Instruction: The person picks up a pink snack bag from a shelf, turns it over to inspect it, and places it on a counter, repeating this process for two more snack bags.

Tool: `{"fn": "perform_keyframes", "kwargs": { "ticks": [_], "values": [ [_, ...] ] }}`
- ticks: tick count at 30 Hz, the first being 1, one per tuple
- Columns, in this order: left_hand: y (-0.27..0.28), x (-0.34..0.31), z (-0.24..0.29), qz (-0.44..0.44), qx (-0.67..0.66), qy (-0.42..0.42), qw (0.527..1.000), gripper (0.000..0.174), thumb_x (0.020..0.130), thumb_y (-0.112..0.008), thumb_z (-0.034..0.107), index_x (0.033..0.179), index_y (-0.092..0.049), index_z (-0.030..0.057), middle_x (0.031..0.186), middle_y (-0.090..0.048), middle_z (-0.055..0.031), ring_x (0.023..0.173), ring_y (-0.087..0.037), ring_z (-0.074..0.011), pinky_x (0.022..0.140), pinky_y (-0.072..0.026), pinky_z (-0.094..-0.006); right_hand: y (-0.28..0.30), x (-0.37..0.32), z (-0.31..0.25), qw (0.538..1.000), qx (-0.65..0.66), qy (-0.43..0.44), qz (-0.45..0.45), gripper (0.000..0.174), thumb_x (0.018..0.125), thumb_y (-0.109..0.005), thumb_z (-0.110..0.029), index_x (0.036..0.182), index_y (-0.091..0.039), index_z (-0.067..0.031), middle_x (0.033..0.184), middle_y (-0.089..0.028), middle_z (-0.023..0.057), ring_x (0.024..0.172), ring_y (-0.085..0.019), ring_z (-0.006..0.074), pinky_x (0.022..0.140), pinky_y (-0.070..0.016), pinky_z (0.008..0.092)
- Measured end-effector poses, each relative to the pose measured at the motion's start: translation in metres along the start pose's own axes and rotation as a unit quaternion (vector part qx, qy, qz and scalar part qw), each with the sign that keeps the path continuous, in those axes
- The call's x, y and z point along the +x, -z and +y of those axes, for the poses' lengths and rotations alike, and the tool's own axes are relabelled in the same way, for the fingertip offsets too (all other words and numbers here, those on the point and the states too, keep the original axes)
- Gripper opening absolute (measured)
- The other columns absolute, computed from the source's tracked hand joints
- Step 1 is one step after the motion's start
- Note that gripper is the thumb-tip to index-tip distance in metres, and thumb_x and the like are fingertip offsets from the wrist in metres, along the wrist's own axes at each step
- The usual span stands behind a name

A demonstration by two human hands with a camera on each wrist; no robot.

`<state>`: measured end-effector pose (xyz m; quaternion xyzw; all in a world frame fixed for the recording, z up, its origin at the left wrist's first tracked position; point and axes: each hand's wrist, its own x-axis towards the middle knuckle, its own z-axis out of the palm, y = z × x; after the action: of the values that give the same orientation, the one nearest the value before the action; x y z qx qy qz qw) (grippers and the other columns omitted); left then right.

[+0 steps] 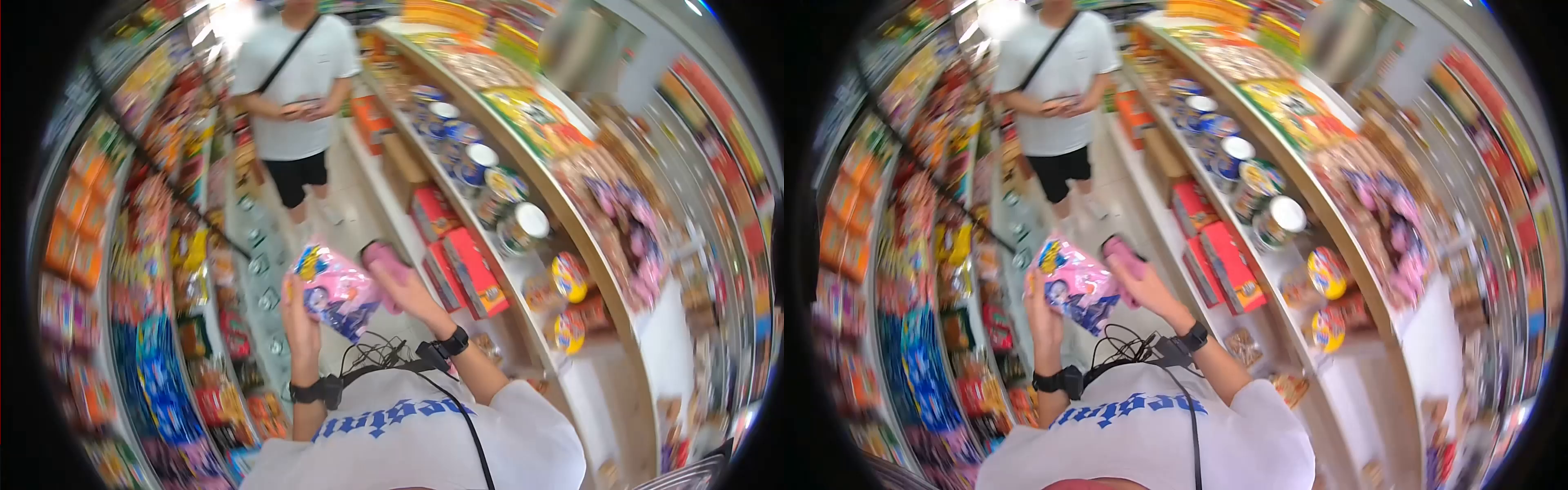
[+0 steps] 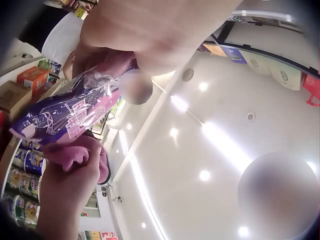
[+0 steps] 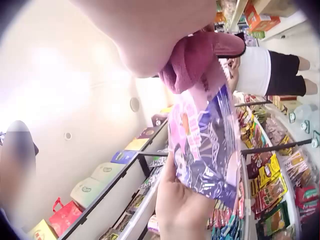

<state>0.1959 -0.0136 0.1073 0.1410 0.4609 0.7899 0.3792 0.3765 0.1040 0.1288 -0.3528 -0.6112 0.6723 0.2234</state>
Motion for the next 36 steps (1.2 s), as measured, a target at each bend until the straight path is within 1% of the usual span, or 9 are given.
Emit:
{"fn": "perform_keyframes", "kwargs": {
  "ticks": [3, 10, 12, 13, 17, 21, 24, 28, 36],
  "values": [
    [0.009, 0.014, 0.003, -0.059, -0.009, 0.046, 0.997, 0.043, 0.103, -0.057, 0.032, 0.133, -0.051, 0.0015, 0.117, -0.062, -0.0048, 0.101, -0.061, -0.0100, 0.085, -0.0512, -0.0268, -0.008, -0.022, -0.010, 0.993, -0.033, 0.009, -0.117, 0.036, 0.097, -0.064, -0.039, 0.109, -0.061, -0.0058, 0.056, -0.054, -0.0024, 0.045, -0.053, 0.0055, 0.041, -0.0419, 0.0221],
    [0.114, 0.106, 0.026, -0.026, -0.083, 0.022, 0.996, 0.051, 0.097, -0.062, 0.015, 0.140, -0.044, -0.0061, 0.132, -0.055, -0.0184, 0.109, -0.062, -0.0242, 0.089, -0.0518, -0.0325, 0.015, -0.029, 0.029, 0.996, -0.028, -0.012, 0.089, 0.035, 0.097, -0.065, -0.036, 0.113, -0.063, -0.0052, 0.057, -0.057, -0.0031, 0.048, -0.054, 0.0045, 0.042, -0.0408, 0.0220],
    [0.120, 0.112, 0.076, 0.097, -0.063, -0.119, 0.986, 0.058, 0.092, -0.066, 0.010, 0.139, -0.040, -0.0101, 0.130, -0.053, -0.0233, 0.104, -0.062, -0.0275, 0.085, -0.0528, -0.0348, 0.031, -0.042, 0.043, 0.980, 0.025, 0.024, 0.195, 0.032, 0.097, -0.066, -0.033, 0.112, -0.063, -0.0049, 0.062, -0.058, -0.0040, 0.049, -0.053, 0.0040, 0.043, -0.0394, 0.0221],
    [0.101, 0.099, 0.099, 0.222, 0.073, -0.295, 0.926, 0.062, 0.089, -0.068, 0.009, 0.139, -0.038, -0.0120, 0.129, -0.053, -0.0251, 0.100, -0.063, -0.0284, 0.083, -0.0532, -0.0356, 0.042, -0.044, 0.044, 0.964, 0.050, 0.057, 0.255, 0.029, 0.097, -0.066, -0.030, 0.112, -0.064, -0.0049, 0.066, -0.060, -0.0045, 0.049, -0.052, 0.0038, 0.043, -0.0385, 0.0222],
    [0.166, 0.120, 0.142, 0.293, 0.029, -0.482, 0.825, 0.061, 0.090, -0.067, 0.005, 0.138, -0.034, -0.0128, 0.104, -0.061, -0.0209, 0.091, -0.063, -0.0273, 0.079, -0.0522, -0.0346, 0.094, -0.067, 0.040, 0.828, 0.103, 0.223, 0.504, 0.028, 0.097, -0.067, -0.025, 0.117, -0.061, -0.0058, 0.076, -0.060, -0.0049, 0.047, -0.047, 0.0026, 0.041, -0.0343, 0.0206],
    [0.146, 0.131, 0.119, 0.250, 0.047, -0.404, 0.879, 0.055, 0.091, -0.065, 0.004, 0.137, -0.037, -0.0076, 0.099, -0.062, -0.0133, 0.088, -0.059, -0.0235, 0.078, -0.0494, -0.0334, 0.133, -0.113, 0.018, 0.683, 0.252, 0.258, 0.635, 0.010, 0.098, -0.065, -0.018, 0.103, -0.062, -0.0092, 0.056, -0.047, -0.0072, 0.038, -0.034, 0.0017, 0.035, -0.0188, 0.0213],
    [0.098, 0.128, 0.068, 0.141, 0.094, -0.250, 0.953, 0.058, 0.091, -0.065, 0.004, 0.140, -0.035, -0.0048, 0.098, -0.061, -0.0112, 0.089, -0.058, -0.0197, 0.080, -0.0481, -0.0309, 0.153, -0.142, 0.006, 0.668, 0.241, 0.258, 0.655, 0.015, 0.099, -0.065, -0.022, 0.089, -0.057, -0.0130, 0.055, -0.042, -0.0068, 0.040, -0.035, 0.0026, 0.037, -0.0193, 0.0224],
    [0.002, 0.093, 0.025, 0.089, 0.080, -0.100, 0.988, 0.076, 0.092, -0.065, 0.004, 0.153, -0.020, 0.0011, 0.097, -0.061, -0.0100, 0.090, -0.057, -0.0157, 0.081, -0.0478, -0.0283, 0.193, -0.141, 0.026, 0.696, 0.262, 0.211, 0.635, 0.016, 0.098, -0.065, -0.019, 0.085, -0.057, -0.0136, 0.055, -0.042, -0.0071, 0.039, -0.034, 0.0028, 0.036, -0.0191, 0.0233],
    [-0.034, 0.110, 0.019, 0.102, 0.102, -0.191, 0.971, 0.085, 0.093, -0.064, 0.004, 0.158, -0.008, 0.0042, 0.097, -0.063, -0.0096, 0.086, -0.058, -0.0145, 0.081, -0.0480, -0.0270, 0.281, -0.057, 0.008, 0.793, 0.305, 0.194, 0.490, 0.023, 0.097, -0.066, -0.020, 0.076, -0.057, -0.0134, 0.053, -0.047, -0.0053, 0.037, -0.035, 0.0045, 0.037, -0.0192, 0.0234]
  ]
}}
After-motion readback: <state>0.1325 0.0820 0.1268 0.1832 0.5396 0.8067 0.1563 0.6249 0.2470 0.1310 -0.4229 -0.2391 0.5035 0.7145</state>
